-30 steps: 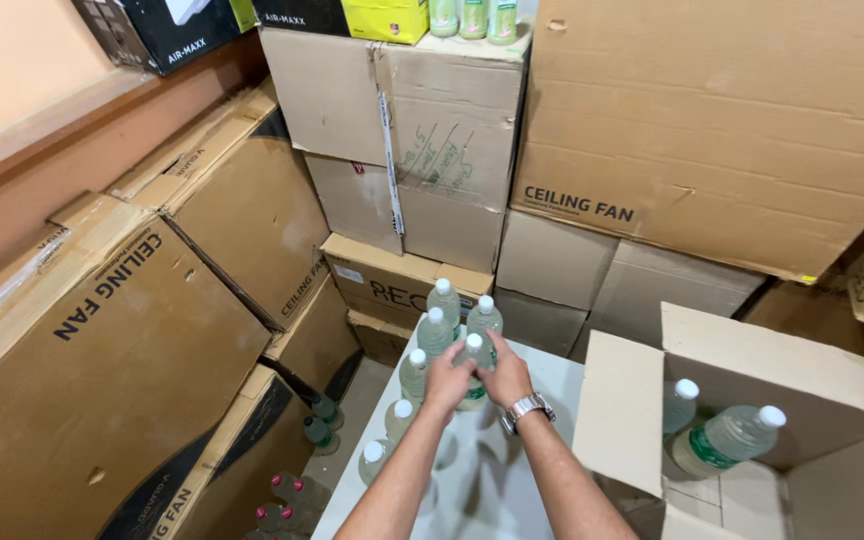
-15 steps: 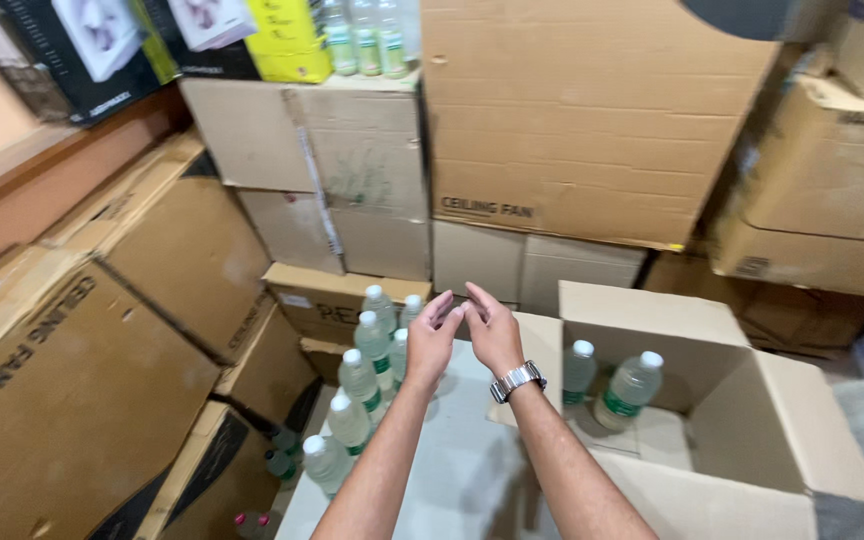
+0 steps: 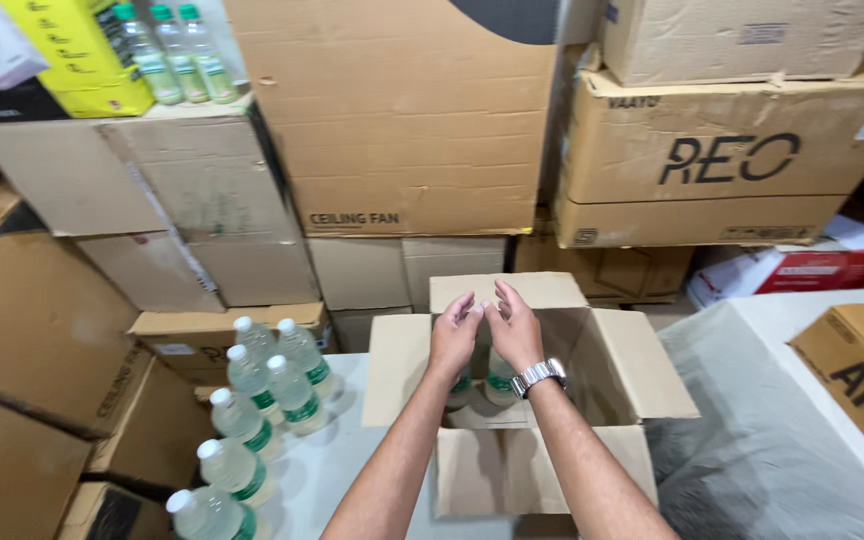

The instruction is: The person places several clear plastic bottles containing liquid into a cardboard box, seals the box with adhesive tape by hand, and then lifts the box to place it on a stack of other boxes.

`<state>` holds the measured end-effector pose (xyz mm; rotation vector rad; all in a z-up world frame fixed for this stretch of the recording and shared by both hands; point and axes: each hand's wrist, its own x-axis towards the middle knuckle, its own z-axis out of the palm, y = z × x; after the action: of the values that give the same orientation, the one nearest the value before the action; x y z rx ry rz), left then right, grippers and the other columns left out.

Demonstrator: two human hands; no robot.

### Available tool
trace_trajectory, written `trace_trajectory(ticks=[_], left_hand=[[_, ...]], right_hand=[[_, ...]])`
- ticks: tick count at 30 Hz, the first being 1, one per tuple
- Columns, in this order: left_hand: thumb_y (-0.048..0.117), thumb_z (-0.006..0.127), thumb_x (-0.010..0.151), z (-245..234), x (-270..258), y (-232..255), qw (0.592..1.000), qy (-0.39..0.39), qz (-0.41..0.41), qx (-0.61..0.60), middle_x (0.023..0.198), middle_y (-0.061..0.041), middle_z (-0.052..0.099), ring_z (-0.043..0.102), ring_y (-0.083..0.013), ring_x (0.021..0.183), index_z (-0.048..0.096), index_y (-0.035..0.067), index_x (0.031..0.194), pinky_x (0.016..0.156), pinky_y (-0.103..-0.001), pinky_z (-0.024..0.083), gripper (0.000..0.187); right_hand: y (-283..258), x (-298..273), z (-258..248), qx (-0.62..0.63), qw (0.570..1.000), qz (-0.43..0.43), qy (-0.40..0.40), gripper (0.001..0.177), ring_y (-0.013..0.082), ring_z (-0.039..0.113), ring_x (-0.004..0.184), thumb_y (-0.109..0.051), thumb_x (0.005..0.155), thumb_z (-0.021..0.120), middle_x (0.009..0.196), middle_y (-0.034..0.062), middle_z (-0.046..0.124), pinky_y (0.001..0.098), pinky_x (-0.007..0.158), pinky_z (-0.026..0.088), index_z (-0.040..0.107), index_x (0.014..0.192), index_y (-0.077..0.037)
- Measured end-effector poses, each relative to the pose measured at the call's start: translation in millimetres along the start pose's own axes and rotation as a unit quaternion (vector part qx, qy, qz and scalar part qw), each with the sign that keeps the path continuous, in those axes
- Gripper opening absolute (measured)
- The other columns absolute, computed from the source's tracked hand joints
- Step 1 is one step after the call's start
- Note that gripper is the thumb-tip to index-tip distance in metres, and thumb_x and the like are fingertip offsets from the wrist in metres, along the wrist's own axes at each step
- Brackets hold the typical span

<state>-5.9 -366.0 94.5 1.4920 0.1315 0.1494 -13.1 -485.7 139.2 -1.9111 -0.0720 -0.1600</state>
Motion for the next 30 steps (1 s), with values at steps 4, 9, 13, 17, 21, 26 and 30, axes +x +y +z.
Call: trace_trajectory(ticks=[4,9,13,17,21,26,30], left_hand=[[0.033,0.065,0.098,34.9,19.3,-44.2,0.994,-0.038,-0.039,0.097,0.141,-0.005,0.066,0.062,-0.0191,0.131,0.062,0.025,0.145,0.104,-0.033,0.056,0.048],[0.03,0.059,0.099,55.6,22.5,-83.6,0.967,-0.074,-0.078,0.231,0.149,-0.006,0.06,0.052,-0.0275,0.141,0.057,0.032,0.149,0.116,-0.041,0.044,0.05],[0.033,0.065,0.094,57.5,40.0,-131.2,0.955,-0.079,-0.128,0.256,0.152,-0.001,0.056,0.048,-0.0244,0.144,0.048,0.043,0.153,0.12,-0.04,0.04,0.062],[0.027,0.067,0.092,52.9,36.1,-127.7,0.947,-0.089,-0.18,0.252,0.156,-0.008,0.052,0.043,-0.0298,0.147,0.04,0.04,0.159,0.122,-0.044,0.036,0.073],[0.02,0.067,0.09,48.5,39.2,-135.2,0.948,-0.111,-0.2,0.223,0.158,-0.016,0.048,0.039,-0.0364,0.149,0.034,0.032,0.163,0.122,-0.048,0.034,0.081],[0.041,0.072,0.081,50.8,45.5,-139.5,0.932,-0.124,-0.228,0.254,0.159,-0.012,0.046,0.039,-0.0308,0.149,0.029,0.036,0.163,0.124,-0.043,0.033,0.092],[0.057,0.073,0.085,52.5,44.7,-134.4,0.916,-0.132,-0.216,0.31,0.156,-0.011,0.051,0.043,-0.0296,0.148,0.033,0.036,0.161,0.124,-0.042,0.036,0.089]], right_hand=[[54.8,15.3,-26.8,-0.049,0.997,0.061,-0.003,0.06,0.032,0.055,0.137,-0.035,0.097,0.067,0.15,0.0132,0.058,0.0429,0.115,0.047,0.052,0.152,-0.016],[96.3,14.7,-43.0,-0.118,0.978,0.157,-0.072,0.067,0.0322,0.044,0.147,-0.047,0.097,0.064,0.157,0.0126,0.051,0.0447,0.122,0.038,0.048,0.157,-0.021],[178.8,45.0,-22.4,-0.141,0.964,0.192,-0.118,0.076,0.0283,0.041,0.149,-0.045,0.092,0.072,0.16,0.0088,0.047,0.044,0.121,0.038,0.042,0.16,-0.028],[199.7,51.4,-10.6,-0.131,0.961,0.195,-0.145,0.074,0.035,0.042,0.148,-0.027,0.092,0.072,0.159,0.0135,0.048,0.0488,0.118,0.04,0.042,0.16,-0.026],[209.1,58.5,-4.7,-0.161,0.953,0.158,-0.201,0.083,0.0407,0.046,0.144,-0.021,0.087,0.074,0.153,0.0217,0.052,0.049,0.119,0.04,0.036,0.161,-0.022],[200.1,56.8,-8.1,-0.208,0.936,0.158,-0.235,0.073,0.0393,0.05,0.141,-0.024,0.094,0.058,0.147,0.022,0.057,0.0482,0.12,0.042,0.03,0.161,-0.03],[181.7,50.1,-13.3,-0.245,0.928,0.148,-0.239,0.07,0.0387,0.055,0.137,-0.019,0.094,0.054,0.14,0.0216,0.062,0.0468,0.117,0.045,0.03,0.158,-0.034]])
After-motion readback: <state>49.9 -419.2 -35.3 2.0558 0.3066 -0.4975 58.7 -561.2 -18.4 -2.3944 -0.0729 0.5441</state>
